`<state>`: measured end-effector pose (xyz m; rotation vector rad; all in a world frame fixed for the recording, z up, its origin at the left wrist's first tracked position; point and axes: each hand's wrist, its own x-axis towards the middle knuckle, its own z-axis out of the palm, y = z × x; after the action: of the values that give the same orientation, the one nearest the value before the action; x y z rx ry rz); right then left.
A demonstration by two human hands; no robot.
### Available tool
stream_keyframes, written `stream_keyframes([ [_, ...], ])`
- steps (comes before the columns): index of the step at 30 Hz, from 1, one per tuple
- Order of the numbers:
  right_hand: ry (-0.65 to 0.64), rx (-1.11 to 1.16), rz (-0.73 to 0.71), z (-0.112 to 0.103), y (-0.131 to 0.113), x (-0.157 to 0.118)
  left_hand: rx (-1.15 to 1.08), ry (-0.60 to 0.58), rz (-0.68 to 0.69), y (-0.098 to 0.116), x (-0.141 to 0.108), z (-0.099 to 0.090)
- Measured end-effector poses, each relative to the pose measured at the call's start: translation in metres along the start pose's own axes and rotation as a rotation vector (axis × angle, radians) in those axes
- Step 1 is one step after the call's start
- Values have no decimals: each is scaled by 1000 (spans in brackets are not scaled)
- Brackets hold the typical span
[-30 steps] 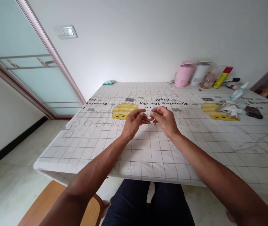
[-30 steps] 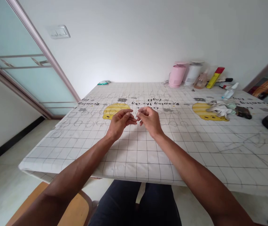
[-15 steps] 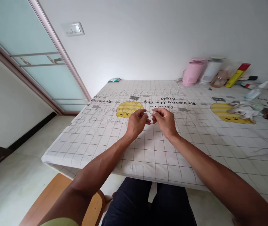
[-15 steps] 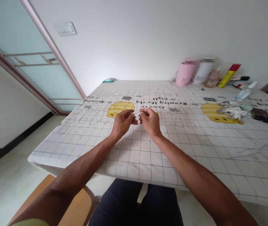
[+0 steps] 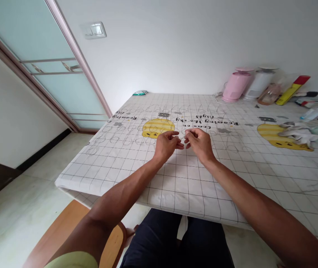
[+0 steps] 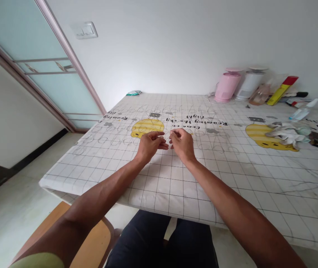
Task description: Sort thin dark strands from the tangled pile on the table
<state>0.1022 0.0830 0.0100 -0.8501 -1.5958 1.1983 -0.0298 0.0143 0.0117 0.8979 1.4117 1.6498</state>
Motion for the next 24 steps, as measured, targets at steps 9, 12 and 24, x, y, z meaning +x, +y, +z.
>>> stream_keyframes([
  [9, -40, 48, 175, 4, 7, 1, 76, 19, 82, -3, 0, 2],
  [12, -51, 121, 269, 2, 6, 0, 120, 19, 90, -5, 0, 2],
  [24, 21, 64, 267, -1, 22, 3, 133, 13, 6, -11, 1, 4],
])
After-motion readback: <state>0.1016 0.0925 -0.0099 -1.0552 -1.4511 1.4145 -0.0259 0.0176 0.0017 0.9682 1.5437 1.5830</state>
